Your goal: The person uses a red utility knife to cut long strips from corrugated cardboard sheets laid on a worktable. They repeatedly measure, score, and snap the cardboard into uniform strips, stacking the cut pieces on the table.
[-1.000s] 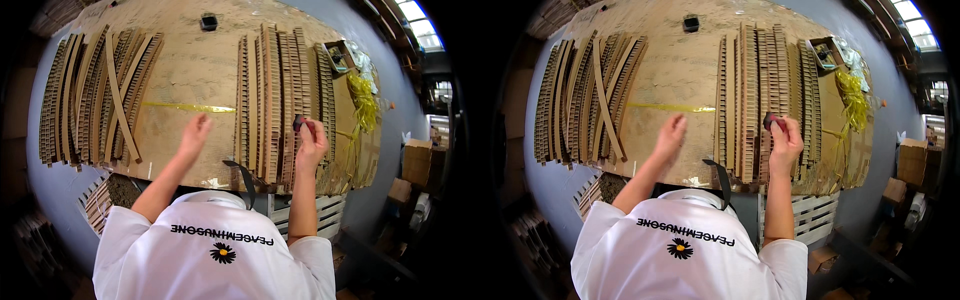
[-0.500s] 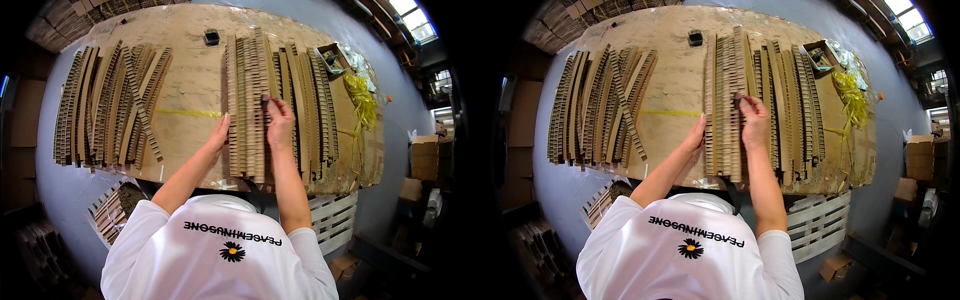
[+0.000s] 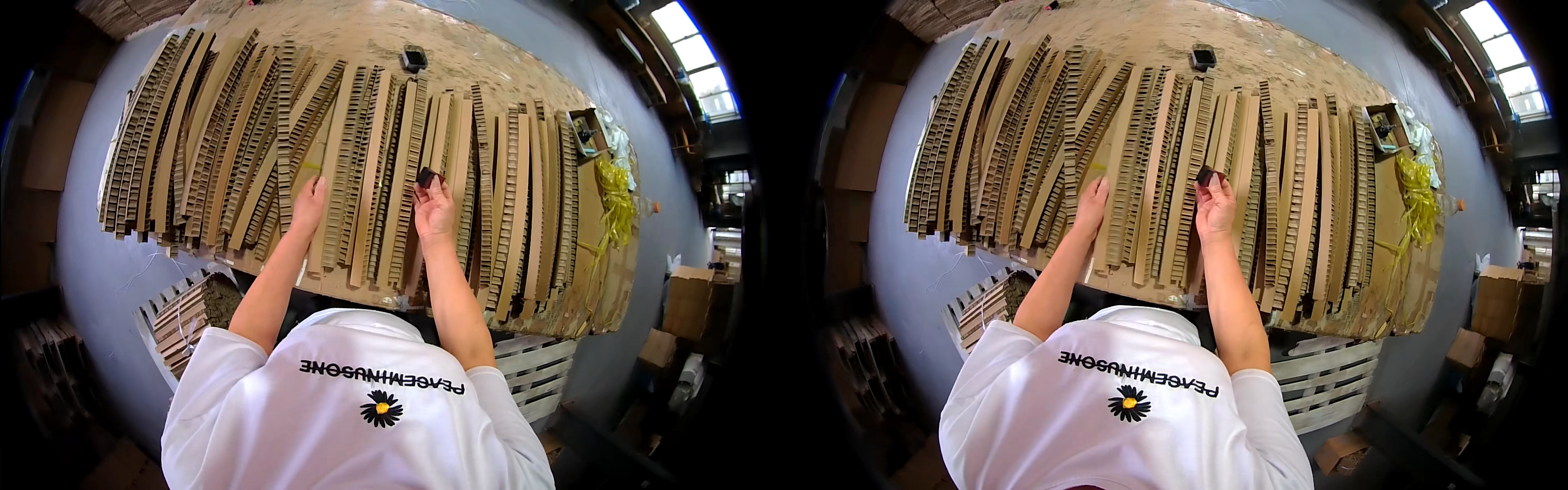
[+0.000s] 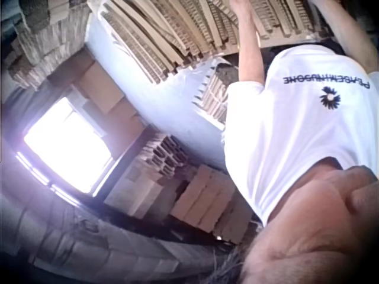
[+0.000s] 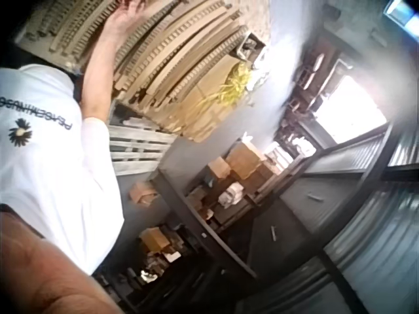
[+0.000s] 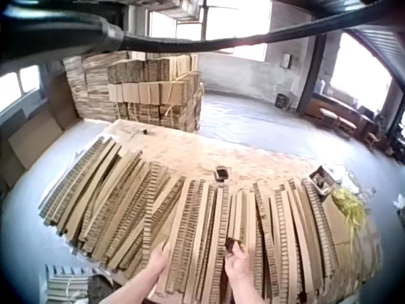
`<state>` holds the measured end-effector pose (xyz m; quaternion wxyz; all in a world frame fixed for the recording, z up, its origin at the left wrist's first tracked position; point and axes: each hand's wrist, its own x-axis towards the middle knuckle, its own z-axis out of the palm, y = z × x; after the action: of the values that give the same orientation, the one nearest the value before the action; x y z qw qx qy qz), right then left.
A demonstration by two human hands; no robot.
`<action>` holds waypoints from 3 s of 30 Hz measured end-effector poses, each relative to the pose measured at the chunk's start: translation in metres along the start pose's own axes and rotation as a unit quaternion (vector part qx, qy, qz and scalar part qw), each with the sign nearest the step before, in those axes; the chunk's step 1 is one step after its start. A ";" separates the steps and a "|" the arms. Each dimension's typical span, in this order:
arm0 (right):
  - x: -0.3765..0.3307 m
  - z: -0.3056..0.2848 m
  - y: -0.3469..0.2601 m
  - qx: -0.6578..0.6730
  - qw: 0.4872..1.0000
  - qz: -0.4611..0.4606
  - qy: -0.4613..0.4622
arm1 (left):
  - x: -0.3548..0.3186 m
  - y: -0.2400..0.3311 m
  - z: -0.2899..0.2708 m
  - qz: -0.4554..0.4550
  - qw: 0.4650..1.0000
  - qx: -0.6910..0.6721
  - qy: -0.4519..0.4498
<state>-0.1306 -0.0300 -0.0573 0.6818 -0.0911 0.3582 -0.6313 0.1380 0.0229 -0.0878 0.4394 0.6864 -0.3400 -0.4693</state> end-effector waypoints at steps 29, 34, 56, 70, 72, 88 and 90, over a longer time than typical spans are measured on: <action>-0.005 -0.043 -0.046 -0.223 0.972 -0.024 -0.066 | -0.026 0.030 0.039 0.033 0.859 0.504 0.083; -0.009 -0.050 -0.046 -0.257 0.963 0.003 -0.077 | -0.046 0.003 0.039 0.209 0.830 0.477 0.198; -0.030 -0.055 -0.048 -0.262 0.961 0.033 -0.085 | -0.038 0.041 0.084 0.015 0.873 0.481 0.079; -0.033 -0.056 -0.048 -0.215 0.973 0.058 -0.068 | -0.027 0.034 0.087 0.073 0.842 0.527 0.092; -0.034 -0.056 -0.046 -0.210 0.973 0.064 -0.074 | -0.024 0.031 0.083 0.126 0.818 0.556 0.081; -0.040 -0.060 -0.055 -0.184 0.980 0.049 -0.055 | -0.109 0.018 0.149 0.197 0.903 0.379 0.054; -0.039 -0.065 -0.055 -0.186 0.980 0.049 -0.046 | -0.111 0.014 0.147 0.224 0.901 0.368 0.048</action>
<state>-0.2116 0.0171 -0.0587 0.6989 -0.2276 0.4419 -0.5143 -0.0382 0.0733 -0.0616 0.2651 0.7267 -0.6115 -0.1666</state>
